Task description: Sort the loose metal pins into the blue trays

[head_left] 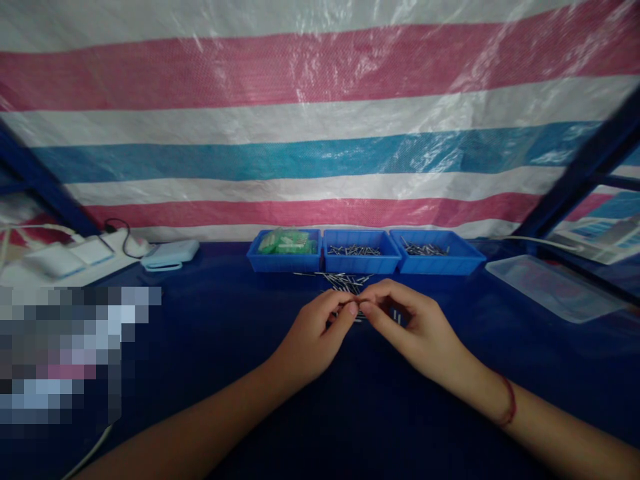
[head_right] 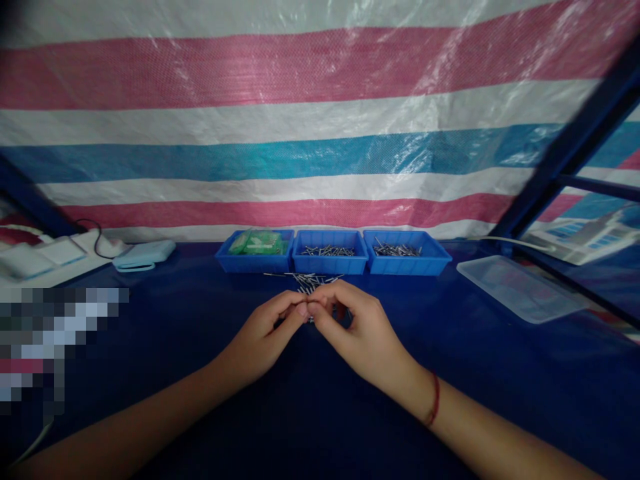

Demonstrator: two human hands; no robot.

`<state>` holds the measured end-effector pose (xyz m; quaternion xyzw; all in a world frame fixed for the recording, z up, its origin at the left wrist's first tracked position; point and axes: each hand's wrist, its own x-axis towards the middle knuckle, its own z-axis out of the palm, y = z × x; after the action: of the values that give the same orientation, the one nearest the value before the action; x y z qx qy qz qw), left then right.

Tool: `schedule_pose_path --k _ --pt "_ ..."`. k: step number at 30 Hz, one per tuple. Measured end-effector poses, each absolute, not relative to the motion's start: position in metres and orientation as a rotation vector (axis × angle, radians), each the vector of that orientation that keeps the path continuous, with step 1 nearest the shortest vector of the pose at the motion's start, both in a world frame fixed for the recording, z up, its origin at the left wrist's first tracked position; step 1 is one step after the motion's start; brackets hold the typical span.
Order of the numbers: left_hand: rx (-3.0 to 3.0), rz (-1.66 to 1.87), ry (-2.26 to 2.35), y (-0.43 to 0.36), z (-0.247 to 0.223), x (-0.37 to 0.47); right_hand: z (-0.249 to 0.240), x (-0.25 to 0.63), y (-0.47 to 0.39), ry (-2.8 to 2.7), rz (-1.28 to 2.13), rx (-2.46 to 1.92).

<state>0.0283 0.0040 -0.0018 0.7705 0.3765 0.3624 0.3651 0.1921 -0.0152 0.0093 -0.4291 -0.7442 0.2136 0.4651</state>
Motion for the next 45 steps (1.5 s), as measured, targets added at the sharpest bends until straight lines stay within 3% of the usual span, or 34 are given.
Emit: schedule_pose_path --k 11,24,36,42,45 --pt "1.936 0.955 0.965 0.004 -0.004 0.029 0.007 0.193 -0.016 -1.817 0.533 -1.055" --pt "1.946 1.237 0.997 0.005 -0.004 0.027 0.008 0.192 -0.012 -1.846 0.556 -1.104" --pt "1.946 1.179 0.994 0.004 -0.001 0.024 0.016 0.193 -0.015 -2.037 0.626 -1.032" --pt "1.915 1.175 1.022 0.006 -0.001 0.025 0.025 0.243 0.019 -1.55 0.253 -1.403" --pt "1.93 1.17 1.038 0.006 0.0 0.024 0.024 0.273 0.039 -1.164 0.327 -1.627"
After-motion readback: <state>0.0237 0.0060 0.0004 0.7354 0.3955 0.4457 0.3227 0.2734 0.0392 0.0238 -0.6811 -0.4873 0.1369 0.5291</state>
